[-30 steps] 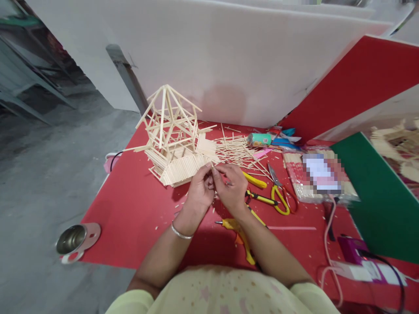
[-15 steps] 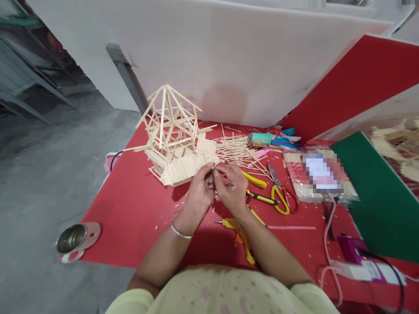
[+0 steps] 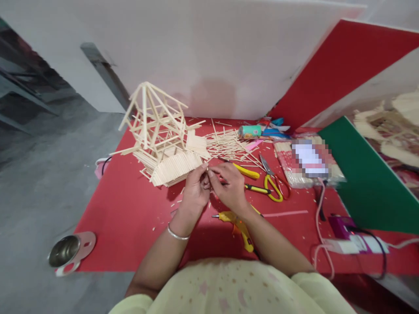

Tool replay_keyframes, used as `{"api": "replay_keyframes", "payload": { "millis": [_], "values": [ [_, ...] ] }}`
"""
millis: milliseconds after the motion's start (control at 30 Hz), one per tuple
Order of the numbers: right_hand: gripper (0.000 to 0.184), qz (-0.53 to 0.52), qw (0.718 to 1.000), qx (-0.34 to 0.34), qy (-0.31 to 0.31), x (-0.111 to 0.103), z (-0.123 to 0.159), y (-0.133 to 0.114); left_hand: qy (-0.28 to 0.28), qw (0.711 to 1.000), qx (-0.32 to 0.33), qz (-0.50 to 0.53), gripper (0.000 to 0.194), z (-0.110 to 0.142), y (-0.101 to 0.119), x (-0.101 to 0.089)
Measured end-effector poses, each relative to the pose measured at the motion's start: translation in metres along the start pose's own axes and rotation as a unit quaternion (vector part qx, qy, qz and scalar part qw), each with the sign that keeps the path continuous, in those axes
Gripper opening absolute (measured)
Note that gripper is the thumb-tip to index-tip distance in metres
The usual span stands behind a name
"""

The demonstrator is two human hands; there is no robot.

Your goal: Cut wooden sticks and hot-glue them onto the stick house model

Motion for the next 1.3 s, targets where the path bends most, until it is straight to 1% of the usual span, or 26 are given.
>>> {"api": "replay_keyframes", "payload": {
  "millis": [67,100,200,300,367,433,533,567,600,633,700,800,900,1000,1067,1100,1167,1233,1267,1300],
  "values": [
    [0.019,0.021,0.999,-0.006,-0.034,-0.016,0.015,0.006,-0.031,0.999,0.0,-0.028,0.032,0.008,-0.005,0.0],
    [0.022,0.039,0.998,-0.005,-0.047,-0.027,0.024,0.012,-0.045,0.998,-0.002,-0.04,0.032,0.012,-0.008,-0.002],
    [0.023,0.123,0.989,0.023,-0.081,-0.074,0.06,0.035,-0.072,0.994,-0.018,-0.075,0.028,0.024,-0.017,-0.011],
    [0.02,0.205,0.963,0.098,-0.144,-0.116,0.099,0.06,-0.068,0.993,-0.023,-0.097,0.026,0.031,-0.021,-0.024],
    [0.024,0.234,0.943,0.15,-0.185,-0.132,0.123,0.068,-0.058,0.992,-0.012,-0.111,0.025,0.033,-0.02,-0.031],
    [0.034,0.263,0.92,0.19,-0.218,-0.132,0.143,0.069,-0.052,0.991,0.004,-0.123,0.025,0.035,-0.019,-0.035],
    [0.06,0.321,0.894,0.198,-0.243,-0.112,0.165,0.06,-0.047,0.991,0.018,-0.125,0.026,0.04,-0.016,-0.036],
    [0.067,0.342,0.886,0.196,-0.245,-0.104,0.17,0.058,-0.046,0.991,0.021,-0.122,0.027,0.043,-0.015,-0.035],
    [0.069,0.359,0.876,0.205,-0.247,-0.098,0.175,0.059,-0.046,0.992,0.024,-0.118,0.027,0.046,-0.013,-0.034],
    [0.068,0.364,0.869,0.221,-0.251,-0.092,0.181,0.062,-0.046,0.992,0.028,-0.114,0.027,0.049,-0.011,-0.034],
    [0.058,0.337,0.865,0.269,-0.257,-0.088,0.191,0.07,-0.053,0.992,0.035,-0.109,0.028,0.054,-0.006,-0.033],
    [0.044,0.221,0.88,0.339,-0.25,-0.091,0.199,0.075,-0.054,0.992,0.047,-0.104,0.028,0.057,0.004,-0.034],
    [0.035,0.074,0.889,0.393,-0.223,-0.102,0.2,0.063,-0.047,0.993,0.057,-0.095,0.027,0.056,0.015,-0.038],
    [0.04,-0.033,0.885,0.427,-0.18,-0.114,0.193,0.039,-0.052,0.993,0.065,-0.087,0.026,0.053,0.023,-0.039],
    [0.042,-0.068,0.891,0.424,-0.149,-0.122,0.18,0.023,-0.057,0.993,0.067,-0.083,0.026,0.051,0.024,-0.038],
    [0.04,-0.063,0.9,0.411,-0.133,-0.127,0.169,0.017,-0.057,0.993,0.066,-0.08,0.026,0.05,0.024,-0.037],
    [0.032,-0.002,0.927,0.364,-0.093,-0.138,0.14,0.009,-0.059,0.994,0.055,-0.073,0.028,0.047,0.019,-0.034],
    [0.025,0.092,0.951,0.292,-0.039,-0.147,0.1,0.002,-0.064,0.995,0.036,-0.06,0.032,0.043,0.012,-0.028],
    [0.024,0.132,0.959,0.252,-0.015,-0.148,0.078,-0.002,-0.066,0.996,0.025,-0.052,0.033,0.041,0.007,-0.025],
    [0.025,0.154,0.968,0.198,-0.004,-0.144,0.056,-0.009,-0.068,0.997,0.014,-0.044,0.034,0.038,0.003,-0.022]
  ]
}}
Point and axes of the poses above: each hand's wrist, its own z-axis away from the middle knuckle, its own x-axis out of the palm, y = z × x, the point moved 9 cm from there along -z, towards the middle knuckle, and after that the axes turned 6 degrees about y, right-handed, at the moved point
